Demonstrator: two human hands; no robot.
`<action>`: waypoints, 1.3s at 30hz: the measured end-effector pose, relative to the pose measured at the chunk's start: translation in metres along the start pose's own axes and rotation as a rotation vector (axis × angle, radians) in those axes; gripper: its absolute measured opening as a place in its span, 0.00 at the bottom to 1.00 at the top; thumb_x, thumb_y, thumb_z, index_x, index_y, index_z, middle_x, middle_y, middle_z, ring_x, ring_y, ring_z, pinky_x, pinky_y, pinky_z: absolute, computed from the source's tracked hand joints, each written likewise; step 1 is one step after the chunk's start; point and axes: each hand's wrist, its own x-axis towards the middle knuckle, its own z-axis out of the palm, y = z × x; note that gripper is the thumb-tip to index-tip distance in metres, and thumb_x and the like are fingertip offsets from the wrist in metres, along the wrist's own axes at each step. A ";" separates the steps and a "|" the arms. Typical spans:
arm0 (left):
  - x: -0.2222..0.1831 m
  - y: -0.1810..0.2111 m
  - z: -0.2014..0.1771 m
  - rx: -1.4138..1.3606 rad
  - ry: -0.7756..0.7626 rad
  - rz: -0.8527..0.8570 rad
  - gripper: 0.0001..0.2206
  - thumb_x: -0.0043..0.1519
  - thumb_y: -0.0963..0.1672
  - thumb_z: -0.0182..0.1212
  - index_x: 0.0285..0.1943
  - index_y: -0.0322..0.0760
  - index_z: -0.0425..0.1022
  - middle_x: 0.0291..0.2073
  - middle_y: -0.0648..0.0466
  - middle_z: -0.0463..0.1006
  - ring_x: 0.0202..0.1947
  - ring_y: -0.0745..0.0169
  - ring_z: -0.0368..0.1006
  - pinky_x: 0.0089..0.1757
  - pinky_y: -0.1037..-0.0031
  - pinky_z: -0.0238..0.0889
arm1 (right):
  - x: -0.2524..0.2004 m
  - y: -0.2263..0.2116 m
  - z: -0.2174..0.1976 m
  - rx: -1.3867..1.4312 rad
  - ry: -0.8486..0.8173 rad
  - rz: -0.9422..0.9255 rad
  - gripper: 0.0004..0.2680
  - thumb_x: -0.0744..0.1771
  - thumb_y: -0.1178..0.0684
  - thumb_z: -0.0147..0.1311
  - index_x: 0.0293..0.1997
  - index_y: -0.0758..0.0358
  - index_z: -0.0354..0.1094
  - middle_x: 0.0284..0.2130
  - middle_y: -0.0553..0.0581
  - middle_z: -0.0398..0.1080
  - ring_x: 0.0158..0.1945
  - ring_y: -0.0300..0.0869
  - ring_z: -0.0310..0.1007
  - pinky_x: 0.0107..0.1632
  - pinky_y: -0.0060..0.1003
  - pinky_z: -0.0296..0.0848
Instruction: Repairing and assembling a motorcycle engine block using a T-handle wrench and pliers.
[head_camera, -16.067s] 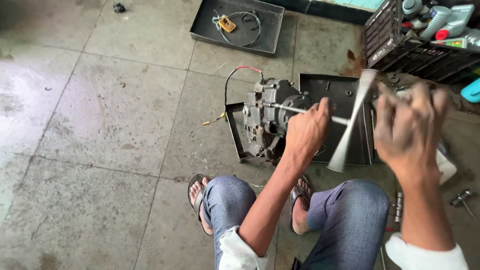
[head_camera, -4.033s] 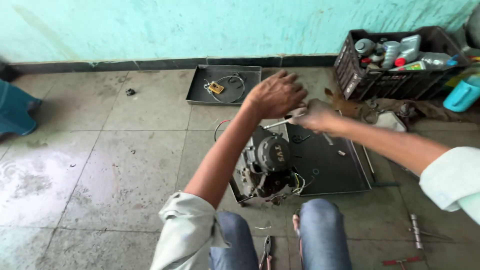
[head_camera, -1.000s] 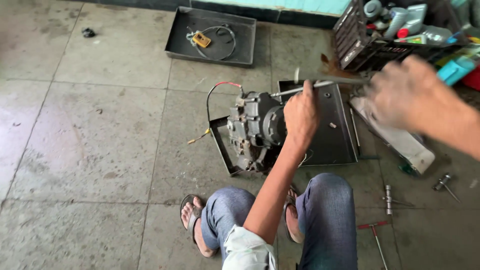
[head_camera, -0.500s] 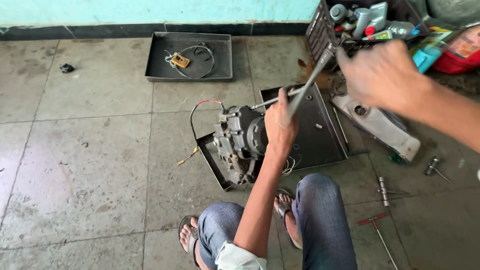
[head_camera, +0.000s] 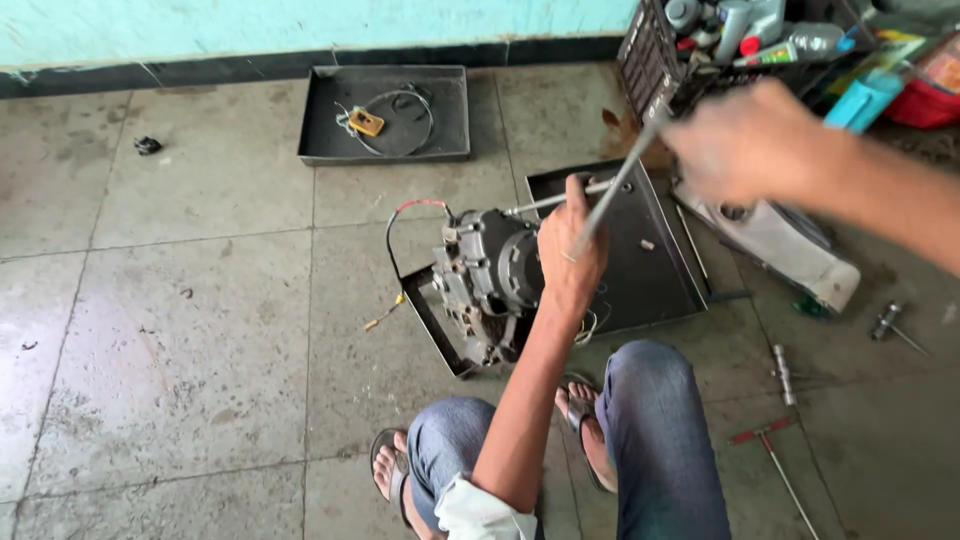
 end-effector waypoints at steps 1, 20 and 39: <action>-0.002 0.001 0.001 -0.005 -0.059 0.001 0.20 0.60 0.38 0.57 0.61 0.25 0.60 0.21 0.39 0.75 0.23 0.35 0.74 0.26 0.50 0.67 | -0.002 -0.011 -0.021 0.066 -0.005 0.065 0.13 0.64 0.44 0.52 0.48 0.57 0.72 0.23 0.59 0.75 0.28 0.50 0.77 0.31 0.49 0.77; -0.003 -0.012 0.016 -0.031 -0.011 0.136 0.24 0.62 0.37 0.54 0.67 0.17 0.55 0.25 0.35 0.75 0.23 0.33 0.72 0.27 0.49 0.64 | -0.026 -0.059 0.018 0.274 0.044 -0.298 0.12 0.61 0.51 0.53 0.46 0.45 0.78 0.26 0.57 0.78 0.30 0.50 0.81 0.31 0.49 0.76; -0.006 0.011 0.008 -0.138 -0.163 0.070 0.25 0.65 0.38 0.53 0.70 0.19 0.50 0.33 0.37 0.76 0.35 0.34 0.75 0.37 0.54 0.69 | -0.037 -0.044 -0.056 -0.170 0.081 0.213 0.13 0.64 0.49 0.50 0.53 0.49 0.72 0.27 0.56 0.76 0.33 0.47 0.80 0.33 0.46 0.78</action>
